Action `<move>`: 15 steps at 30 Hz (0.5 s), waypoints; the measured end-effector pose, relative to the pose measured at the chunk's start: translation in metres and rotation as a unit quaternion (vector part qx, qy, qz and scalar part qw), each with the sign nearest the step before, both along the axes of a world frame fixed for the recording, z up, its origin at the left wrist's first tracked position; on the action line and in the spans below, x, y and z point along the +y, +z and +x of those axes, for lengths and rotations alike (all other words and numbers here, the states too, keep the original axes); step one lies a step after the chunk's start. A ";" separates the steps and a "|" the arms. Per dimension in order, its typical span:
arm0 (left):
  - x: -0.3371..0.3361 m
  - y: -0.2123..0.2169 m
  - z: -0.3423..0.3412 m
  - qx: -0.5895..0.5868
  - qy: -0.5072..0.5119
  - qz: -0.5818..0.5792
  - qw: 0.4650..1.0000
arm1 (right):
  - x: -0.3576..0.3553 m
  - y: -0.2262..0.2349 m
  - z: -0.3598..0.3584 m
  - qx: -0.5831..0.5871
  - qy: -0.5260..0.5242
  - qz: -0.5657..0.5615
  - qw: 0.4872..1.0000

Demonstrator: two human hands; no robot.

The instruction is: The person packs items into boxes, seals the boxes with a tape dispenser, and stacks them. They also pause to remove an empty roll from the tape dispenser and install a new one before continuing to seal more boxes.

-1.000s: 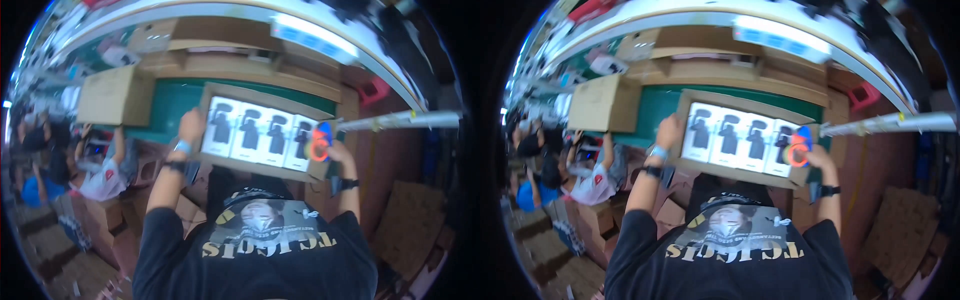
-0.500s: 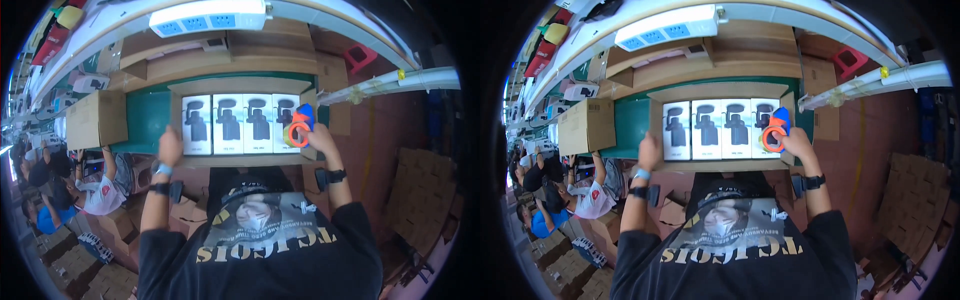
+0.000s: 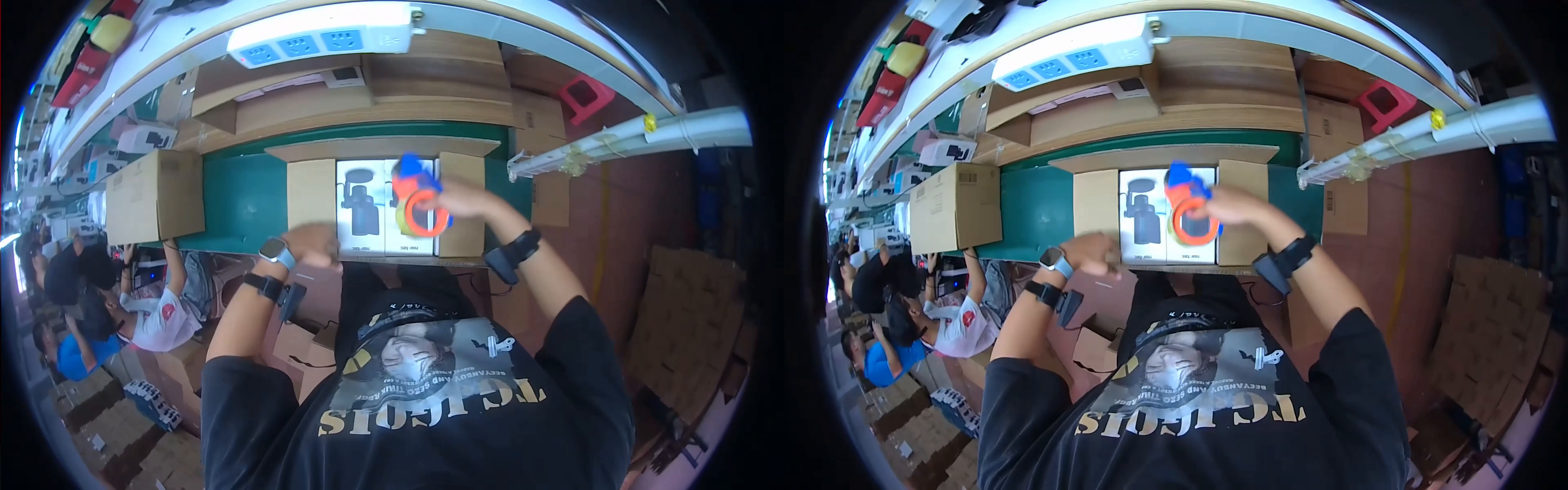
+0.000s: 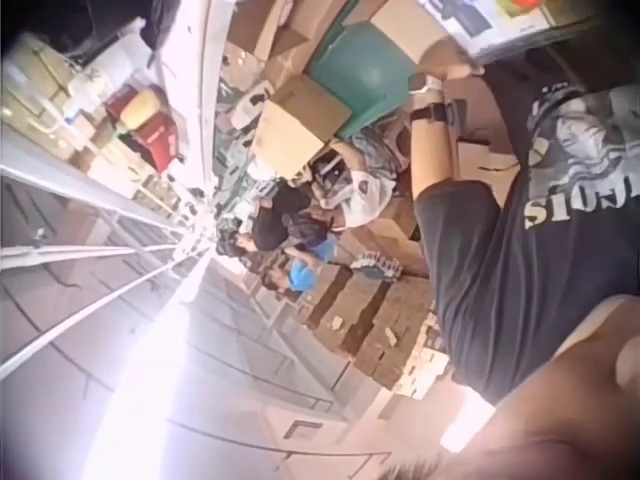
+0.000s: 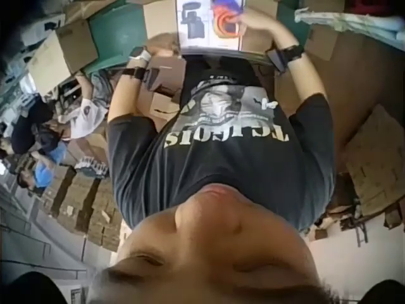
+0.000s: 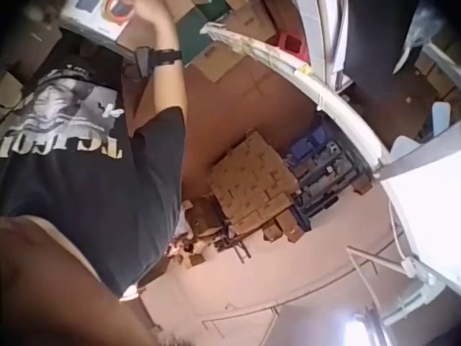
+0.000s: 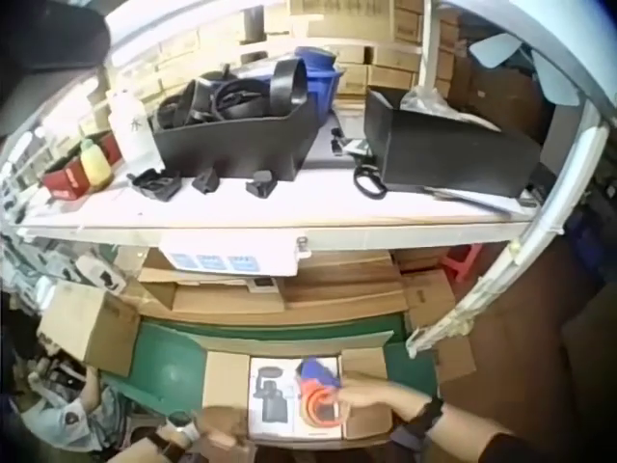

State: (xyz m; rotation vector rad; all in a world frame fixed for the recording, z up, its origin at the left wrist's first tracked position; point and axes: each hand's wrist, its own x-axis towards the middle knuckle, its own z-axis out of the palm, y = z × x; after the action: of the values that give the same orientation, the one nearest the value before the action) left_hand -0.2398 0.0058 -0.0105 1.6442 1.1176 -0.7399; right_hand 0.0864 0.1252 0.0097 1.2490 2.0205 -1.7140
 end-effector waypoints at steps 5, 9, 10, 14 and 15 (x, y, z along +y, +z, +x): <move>0.024 0.007 0.017 0.134 0.127 0.082 0.979 | 0.068 0.046 -0.012 0.263 -0.294 -0.007 0.919; -0.027 -0.035 0.024 -0.009 0.323 0.439 0.838 | 0.089 -0.010 -0.001 0.360 -0.397 -0.093 0.839; -0.031 -0.035 0.031 0.017 0.310 0.501 0.807 | 0.084 -0.032 0.007 0.379 -0.425 -0.129 0.811; -0.057 -0.046 0.040 0.081 0.257 0.622 0.735 | 0.001 -0.071 -0.002 0.352 -0.506 -0.190 0.764; -0.049 -0.051 0.042 0.057 0.218 0.639 0.735 | -0.015 -0.096 0.006 0.322 -0.551 -0.179 0.749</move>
State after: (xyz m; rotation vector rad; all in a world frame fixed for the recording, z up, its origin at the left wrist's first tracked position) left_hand -0.1976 -0.0434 -0.0615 2.2195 2.2733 0.4419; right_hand 0.0922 0.1100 -0.0867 2.0873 0.8953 -3.2121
